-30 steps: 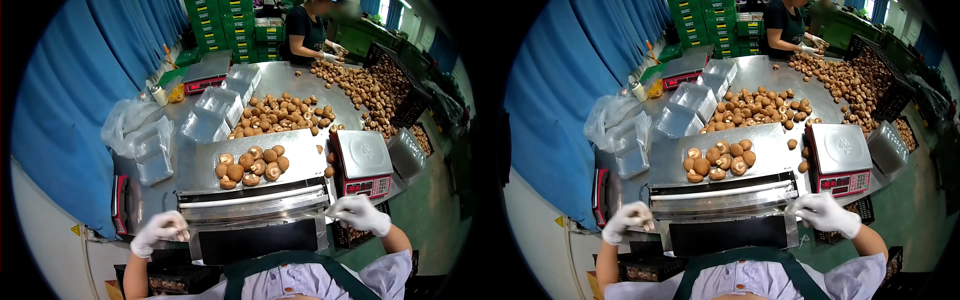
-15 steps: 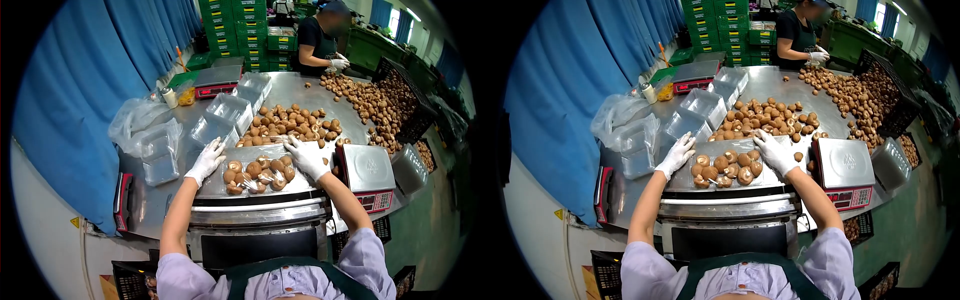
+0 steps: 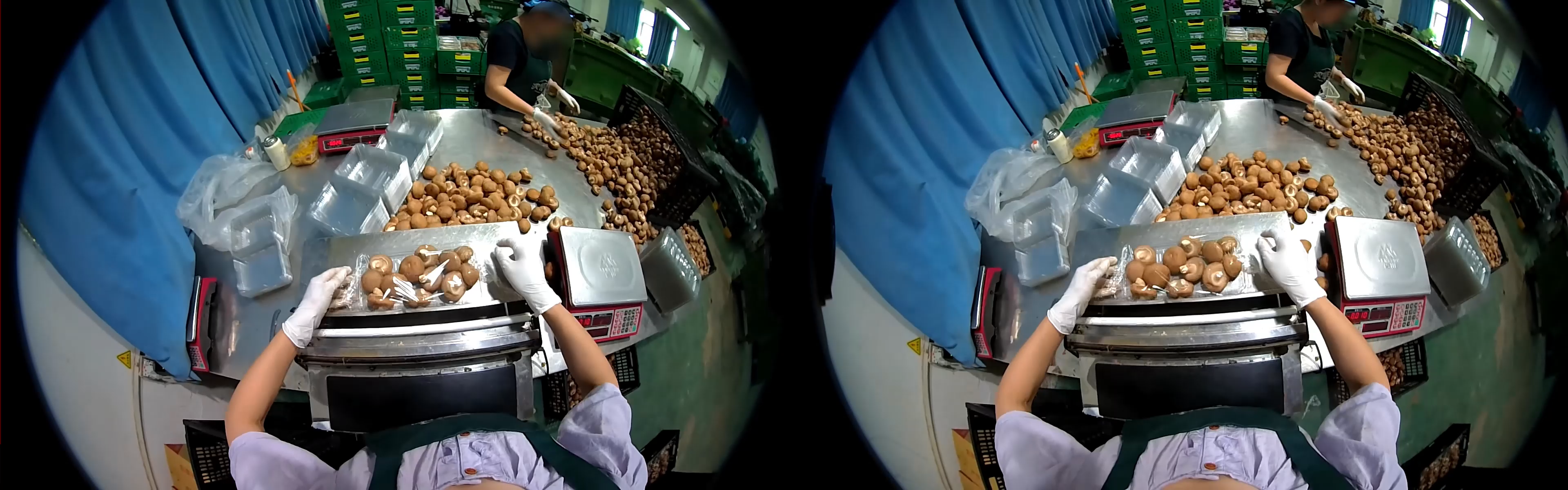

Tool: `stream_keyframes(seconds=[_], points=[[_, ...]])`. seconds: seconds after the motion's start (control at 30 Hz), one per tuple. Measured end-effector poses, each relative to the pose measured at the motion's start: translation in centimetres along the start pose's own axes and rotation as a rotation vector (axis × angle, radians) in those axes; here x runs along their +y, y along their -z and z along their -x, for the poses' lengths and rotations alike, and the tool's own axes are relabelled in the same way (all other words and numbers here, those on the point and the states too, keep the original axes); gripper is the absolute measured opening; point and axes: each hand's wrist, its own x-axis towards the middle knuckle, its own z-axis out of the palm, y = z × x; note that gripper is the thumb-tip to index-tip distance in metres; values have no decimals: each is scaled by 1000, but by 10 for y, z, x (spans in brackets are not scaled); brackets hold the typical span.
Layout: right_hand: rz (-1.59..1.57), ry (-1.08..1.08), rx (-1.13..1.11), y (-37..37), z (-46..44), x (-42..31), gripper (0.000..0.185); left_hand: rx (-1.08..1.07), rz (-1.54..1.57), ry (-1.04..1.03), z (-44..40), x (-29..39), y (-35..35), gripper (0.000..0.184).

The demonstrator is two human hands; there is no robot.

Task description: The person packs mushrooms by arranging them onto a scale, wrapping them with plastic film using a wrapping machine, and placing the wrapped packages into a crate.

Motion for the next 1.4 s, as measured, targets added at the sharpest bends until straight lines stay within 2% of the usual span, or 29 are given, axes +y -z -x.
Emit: stream_keyframes(seconds=[0.03, 0.1, 0.17, 0.23, 0.27, 0.3, 0.33, 0.37, 0.4, 0.47, 0.5, 0.53, 0.57, 0.63, 0.67, 0.73, 0.77, 0.83, 0.9, 0.97, 1.03, 1.07, 1.1, 1.13, 1.17, 1.23, 1.3, 1.33, 1.4], points=[[88, -24, 60, 8, 5, -10, 34, -4, -1, -1, 1, -1, 0, 37], [-152, -308, -239, 3, 10, -13, 32, 48, -202, 35, -7, -6, 2, 30], [49, -89, -225, -4, 18, -24, 33, -7, -297, 80, -22, -17, -7, 24], [-72, -81, -134, -32, 14, 1, 35, 33, -309, -3, -33, -31, -16, 22], [-240, -226, -171, -27, 19, -9, 32, 50, -202, -36, -25, -28, -22, 23], [-272, -154, -141, -22, 27, -14, 30, 67, -93, -76, -15, -24, -27, 25], [-147, 107, 81, -14, 44, -24, 27, 139, -56, -149, 13, -8, -38, 29], [-195, -92, 3, 13, 72, -56, 25, 133, 211, -222, 27, -21, -40, 28], [-217, -20, 30, 23, 100, -56, 22, 206, -172, -452, 68, -11, -41, 27], [-58, 232, 69, 29, 167, -51, 11, 303, -452, -586, 131, -49, -42, 15], [-116, 182, -44, 14, 201, -22, 10, 179, -403, -423, 153, -91, -33, 15], [-115, 102, -32, 7, 225, -21, 11, 159, -634, -441, 172, -122, -29, 23], [-104, -10, -115, -12, 253, 1, 16, 170, -614, -215, 201, -130, -50, 22], [30, -265, -346, -23, 267, 1, 29, 93, -276, -143, 217, -144, -62, 25], [81, -296, -398, -22, 264, 0, 28, 86, -276, -143, 211, -147, -63, 25], [146, -323, -479, -14, 249, -12, 28, 19, -106, 221, 204, -154, -60, 24], [95, -240, -467, -15, 244, -4, 29, -21, -125, 205, 204, -135, -60, 17], [108, -241, -575, 8, 223, -20, 33, 119, -332, 170, 195, -157, -51, 27], [61, -178, -387, 29, 213, -31, 38, 241, -200, 124, 197, -148, -53, 32], [-218, -458, -397, 73, 201, -64, 42, 363, -471, 112, 216, -112, -53, 30], [64, -328, -416, 76, 214, -43, 45, 333, -617, 80, 238, -115, -57, 28], [153, -346, -566, 75, 222, -36, 47, 241, -654, 80, 245, -152, -52, 28], [159, -423, -696, 64, 236, -21, 51, 11, -809, 225, 245, -195, -45, 23], [77, -394, -823, 46, 254, 3, 53, -111, -755, 295, 247, -208, -56, 23], [-83, -360, -820, 24, 266, 12, 52, -186, -668, 314, 244, -206, -75, 24], [-218, -294, -562, 6, 272, 16, 48, -280, -430, 256, 227, -201, -105, 26], [-1064, -542, -374, -1, 260, -5, 40, -420, -198, 200, 209, -181, -125, 30], [-1241, -586, -377, -1, 249, -14, 40, -504, -76, 177, 202, -170, -131, 32], [-1280, -584, -494, 5, 238, -30, 39, -687, 195, 147, 196, -146, -138, 37]])
